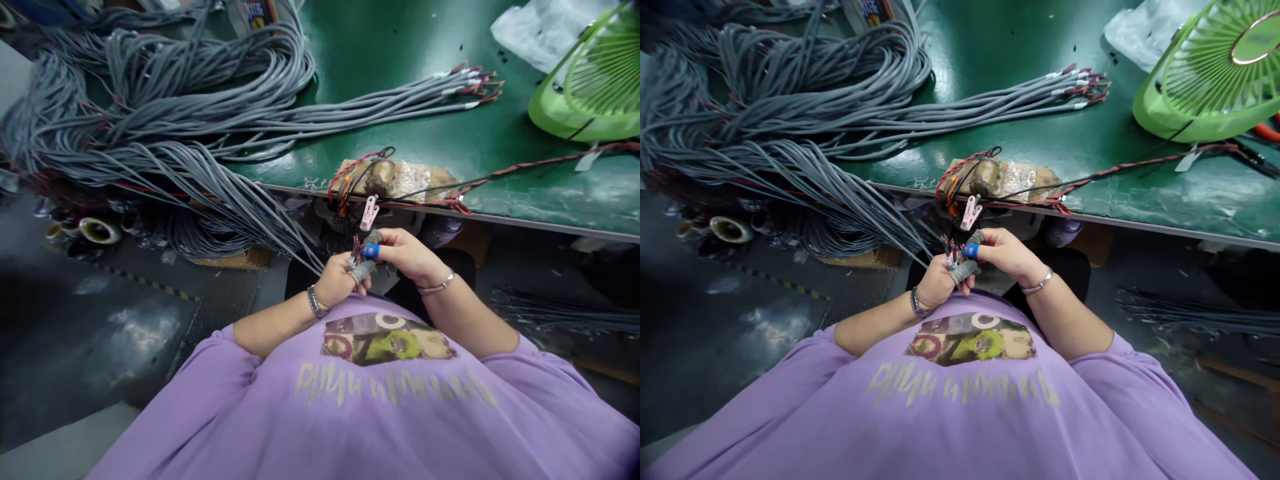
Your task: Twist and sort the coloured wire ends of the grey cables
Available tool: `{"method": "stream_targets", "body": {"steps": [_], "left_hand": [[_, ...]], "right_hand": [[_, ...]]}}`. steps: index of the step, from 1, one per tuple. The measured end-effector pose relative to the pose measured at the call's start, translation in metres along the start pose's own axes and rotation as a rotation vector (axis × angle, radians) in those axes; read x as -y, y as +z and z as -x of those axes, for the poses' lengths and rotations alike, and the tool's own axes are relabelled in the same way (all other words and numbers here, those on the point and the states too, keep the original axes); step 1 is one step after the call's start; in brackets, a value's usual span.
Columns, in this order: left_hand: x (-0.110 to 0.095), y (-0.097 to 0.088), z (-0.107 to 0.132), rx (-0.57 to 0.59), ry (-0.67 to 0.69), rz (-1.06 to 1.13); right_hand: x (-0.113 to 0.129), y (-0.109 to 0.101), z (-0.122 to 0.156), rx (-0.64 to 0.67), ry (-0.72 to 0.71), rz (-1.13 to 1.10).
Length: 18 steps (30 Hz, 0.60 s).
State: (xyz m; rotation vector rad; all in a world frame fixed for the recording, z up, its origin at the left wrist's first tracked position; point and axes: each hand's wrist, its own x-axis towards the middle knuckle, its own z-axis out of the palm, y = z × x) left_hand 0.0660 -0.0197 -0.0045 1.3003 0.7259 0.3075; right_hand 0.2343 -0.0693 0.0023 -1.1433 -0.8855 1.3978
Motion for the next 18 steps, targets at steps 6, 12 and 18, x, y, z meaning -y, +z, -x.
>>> {"method": "stream_targets", "body": {"steps": [6, 12, 18], "left_hand": [[0.005, -0.001, -0.001, -0.148, 0.058, 0.129], [0.007, -0.001, -0.002, -0.209, 0.082, 0.178], [0.006, -0.001, -0.002, -0.193, 0.046, 0.15]], "right_hand": [[-0.004, -0.006, 0.002, -0.042, 0.021, -0.05], [-0.01, -0.002, 0.004, -0.048, 0.016, -0.118], [-0.013, 0.015, -0.007, -0.148, -0.073, -0.131]]}}
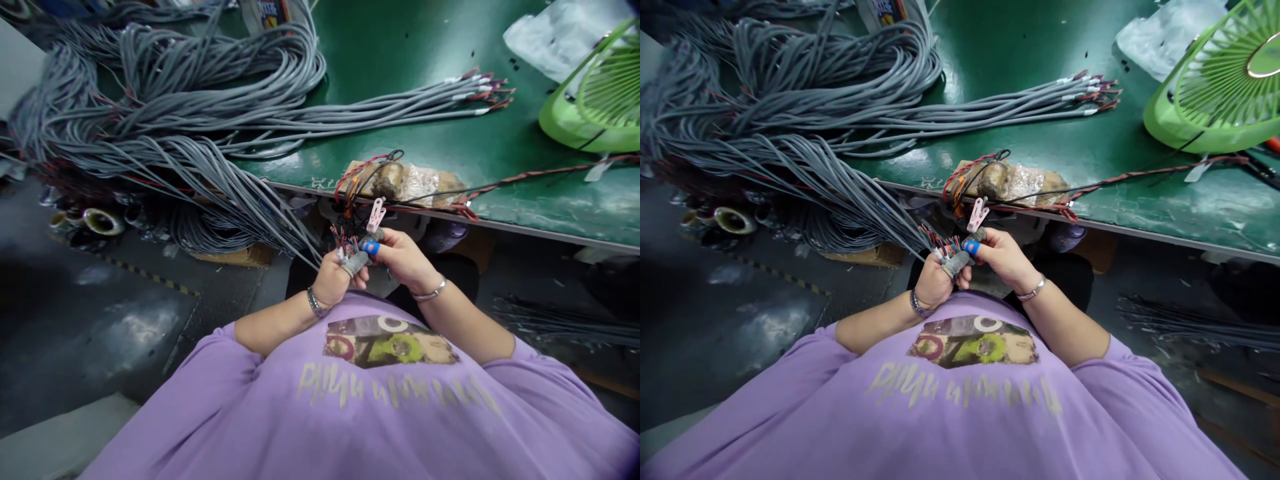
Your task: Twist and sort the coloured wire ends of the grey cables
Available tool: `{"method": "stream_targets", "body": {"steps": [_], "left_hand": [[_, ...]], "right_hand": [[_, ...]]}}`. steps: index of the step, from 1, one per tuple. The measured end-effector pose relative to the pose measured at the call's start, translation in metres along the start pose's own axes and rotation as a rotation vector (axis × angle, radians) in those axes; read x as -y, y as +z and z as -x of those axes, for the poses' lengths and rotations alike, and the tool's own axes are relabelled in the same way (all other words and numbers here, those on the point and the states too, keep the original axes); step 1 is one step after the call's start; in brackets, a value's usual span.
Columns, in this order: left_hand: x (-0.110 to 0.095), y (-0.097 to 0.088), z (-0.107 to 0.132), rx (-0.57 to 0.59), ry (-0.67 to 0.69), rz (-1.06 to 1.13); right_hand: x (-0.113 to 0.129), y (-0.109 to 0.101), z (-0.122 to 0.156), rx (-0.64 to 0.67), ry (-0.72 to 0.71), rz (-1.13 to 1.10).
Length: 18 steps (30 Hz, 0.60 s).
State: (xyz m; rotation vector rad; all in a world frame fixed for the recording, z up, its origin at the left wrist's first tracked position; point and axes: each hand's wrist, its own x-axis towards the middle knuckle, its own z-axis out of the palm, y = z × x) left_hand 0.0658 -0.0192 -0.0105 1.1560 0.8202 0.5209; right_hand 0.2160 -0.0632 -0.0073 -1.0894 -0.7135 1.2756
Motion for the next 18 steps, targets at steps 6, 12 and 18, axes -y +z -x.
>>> {"method": "stream_targets", "body": {"steps": [6, 12, 18], "left_hand": [[-0.002, 0.0, -0.001, -0.033, 0.029, 0.086], [-0.01, 0.005, -0.001, -0.084, -0.006, 0.185], [-0.018, 0.012, 0.002, -0.068, 0.024, 0.168]], "right_hand": [[-0.005, -0.001, -0.007, 0.006, 0.124, -0.132], [-0.004, -0.012, -0.014, -0.112, 0.167, -0.296], [0.003, -0.005, -0.022, -0.084, 0.029, -0.172]]}}
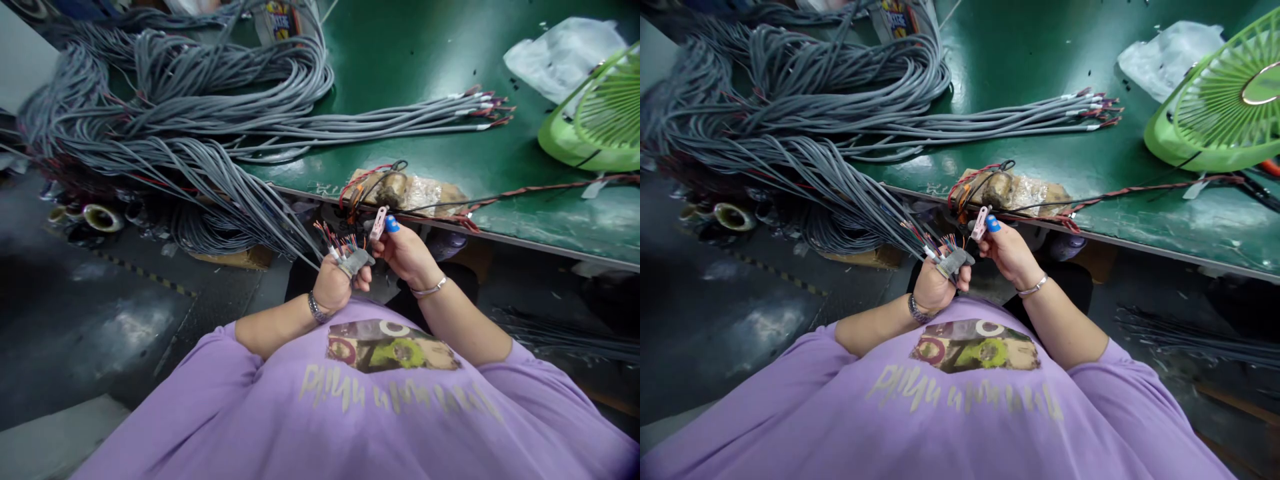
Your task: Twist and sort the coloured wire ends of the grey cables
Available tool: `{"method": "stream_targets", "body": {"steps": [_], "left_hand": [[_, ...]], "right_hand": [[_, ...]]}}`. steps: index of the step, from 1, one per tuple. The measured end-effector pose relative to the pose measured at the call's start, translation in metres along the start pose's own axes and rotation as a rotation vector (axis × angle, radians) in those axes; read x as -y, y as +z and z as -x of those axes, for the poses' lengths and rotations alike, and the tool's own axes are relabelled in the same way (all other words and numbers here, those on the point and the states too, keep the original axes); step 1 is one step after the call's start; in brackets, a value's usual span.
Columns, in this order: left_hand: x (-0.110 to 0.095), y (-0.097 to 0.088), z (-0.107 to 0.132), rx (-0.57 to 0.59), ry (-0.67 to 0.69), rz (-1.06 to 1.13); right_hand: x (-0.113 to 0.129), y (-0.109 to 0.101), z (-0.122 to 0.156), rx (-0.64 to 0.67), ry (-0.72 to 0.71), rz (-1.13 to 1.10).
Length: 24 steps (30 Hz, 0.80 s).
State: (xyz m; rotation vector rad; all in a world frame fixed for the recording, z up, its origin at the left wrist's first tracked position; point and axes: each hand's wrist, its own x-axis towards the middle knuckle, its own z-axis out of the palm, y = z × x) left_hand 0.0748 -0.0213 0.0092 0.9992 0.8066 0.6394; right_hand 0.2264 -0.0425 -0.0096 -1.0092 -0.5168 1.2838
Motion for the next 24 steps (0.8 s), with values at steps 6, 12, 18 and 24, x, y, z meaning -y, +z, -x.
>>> {"method": "stream_targets", "body": {"steps": [6, 12, 18, 24], "left_hand": [[-0.003, 0.007, -0.001, -0.039, 0.023, -0.034], [0.001, 0.009, -0.003, -0.039, 0.039, -0.05], [0.005, 0.006, -0.004, -0.046, 0.062, -0.089], [0.003, 0.008, -0.005, -0.051, 0.054, -0.108]], "right_hand": [[-0.005, 0.007, -0.003, -0.26, -0.298, 0.194], [-0.003, 0.014, -0.01, -0.123, -0.036, -0.087], [-0.003, 0.018, -0.014, -0.14, -0.073, -0.213], [0.0, 0.023, -0.011, -0.218, -0.01, -0.281]]}}
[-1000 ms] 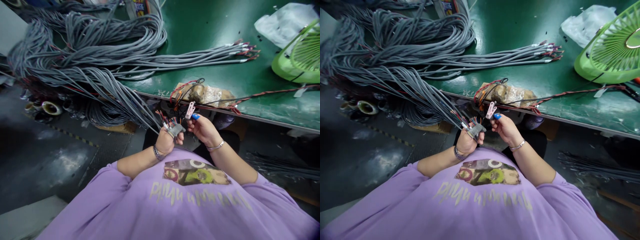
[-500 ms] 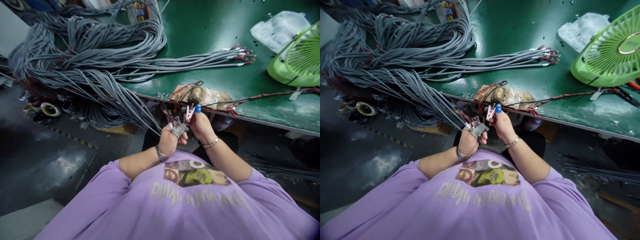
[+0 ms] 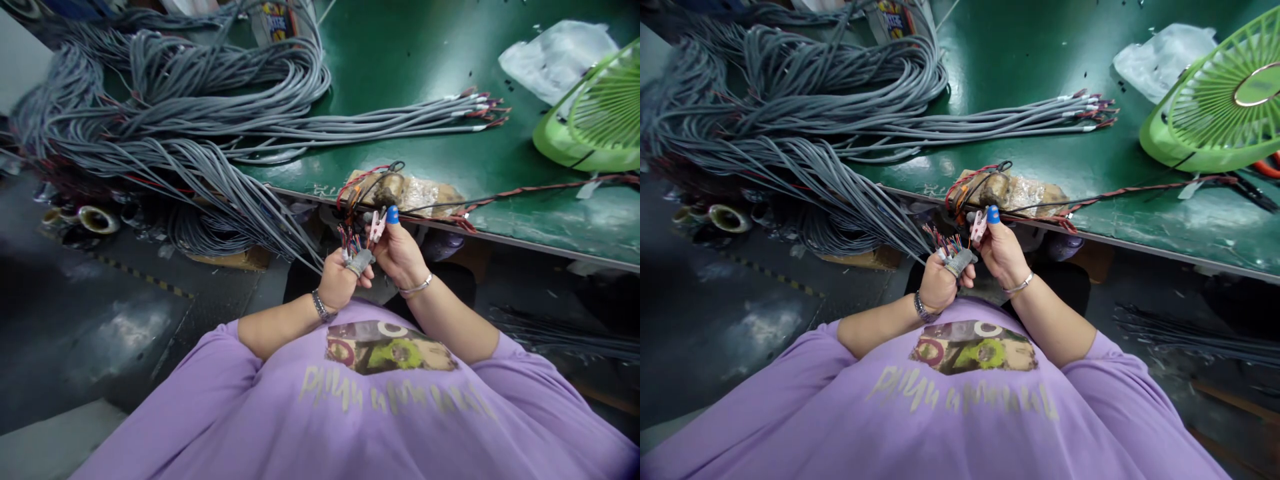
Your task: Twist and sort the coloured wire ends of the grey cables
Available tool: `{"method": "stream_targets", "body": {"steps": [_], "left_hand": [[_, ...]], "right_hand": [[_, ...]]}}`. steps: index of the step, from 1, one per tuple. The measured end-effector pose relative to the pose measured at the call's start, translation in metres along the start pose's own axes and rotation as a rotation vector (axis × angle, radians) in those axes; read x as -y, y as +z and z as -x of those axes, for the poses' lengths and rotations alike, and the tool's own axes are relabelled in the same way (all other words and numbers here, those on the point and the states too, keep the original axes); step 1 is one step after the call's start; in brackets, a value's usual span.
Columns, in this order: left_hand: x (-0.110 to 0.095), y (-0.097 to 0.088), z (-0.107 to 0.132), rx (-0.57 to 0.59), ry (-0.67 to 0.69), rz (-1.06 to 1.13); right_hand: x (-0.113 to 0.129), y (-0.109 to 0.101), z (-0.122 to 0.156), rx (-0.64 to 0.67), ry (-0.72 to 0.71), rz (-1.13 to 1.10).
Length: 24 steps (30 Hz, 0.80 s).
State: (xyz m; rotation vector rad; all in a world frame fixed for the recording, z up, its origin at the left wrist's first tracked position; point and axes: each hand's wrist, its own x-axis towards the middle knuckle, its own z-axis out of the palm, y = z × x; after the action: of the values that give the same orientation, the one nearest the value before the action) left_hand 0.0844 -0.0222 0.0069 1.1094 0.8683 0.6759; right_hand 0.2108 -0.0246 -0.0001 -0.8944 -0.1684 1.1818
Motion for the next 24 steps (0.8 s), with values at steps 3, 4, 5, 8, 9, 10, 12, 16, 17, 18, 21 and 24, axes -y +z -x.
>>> {"method": "stream_targets", "body": {"steps": [3, 4, 5, 8, 9, 10, 12, 16, 17, 18, 21, 24], "left_hand": [[-0.001, 0.0, 0.001, 0.0, -0.001, 0.013], [0.0, 0.0, 0.001, 0.0, -0.001, 0.02], [0.0, -0.001, 0.002, 0.001, 0.0, 0.026], [0.003, -0.005, 0.004, 0.005, 0.01, 0.032], [0.004, -0.007, 0.005, 0.009, 0.013, 0.032], [0.005, -0.009, 0.006, 0.011, 0.015, 0.032], [0.006, -0.012, 0.007, 0.021, 0.02, 0.034], [0.009, -0.016, 0.007, 0.045, 0.039, 0.05], [0.009, -0.016, 0.007, 0.049, 0.043, 0.058], [0.009, -0.016, 0.007, 0.053, 0.044, 0.065], [0.008, -0.016, 0.005, 0.08, 0.029, 0.078], [0.003, -0.013, 0.002, 0.127, -0.006, 0.087]], "right_hand": [[0.0, -0.001, 0.002, 0.014, 0.058, -0.019], [0.0, -0.001, 0.003, 0.027, 0.071, -0.02], [0.0, -0.003, 0.003, 0.042, 0.081, -0.017], [0.0, -0.007, 0.003, 0.08, 0.107, -0.003], [0.0, -0.008, 0.003, 0.091, 0.12, 0.001], [0.0, -0.01, 0.003, 0.101, 0.134, 0.007], [0.002, -0.012, 0.004, 0.123, 0.158, 0.017], [0.008, -0.014, 0.006, 0.151, 0.179, 0.046], [0.009, -0.014, 0.007, 0.154, 0.181, 0.059], [0.011, -0.014, 0.007, 0.157, 0.182, 0.075], [0.013, -0.013, 0.007, 0.179, 0.161, 0.109], [0.013, -0.012, 0.007, 0.187, 0.126, 0.108]]}}
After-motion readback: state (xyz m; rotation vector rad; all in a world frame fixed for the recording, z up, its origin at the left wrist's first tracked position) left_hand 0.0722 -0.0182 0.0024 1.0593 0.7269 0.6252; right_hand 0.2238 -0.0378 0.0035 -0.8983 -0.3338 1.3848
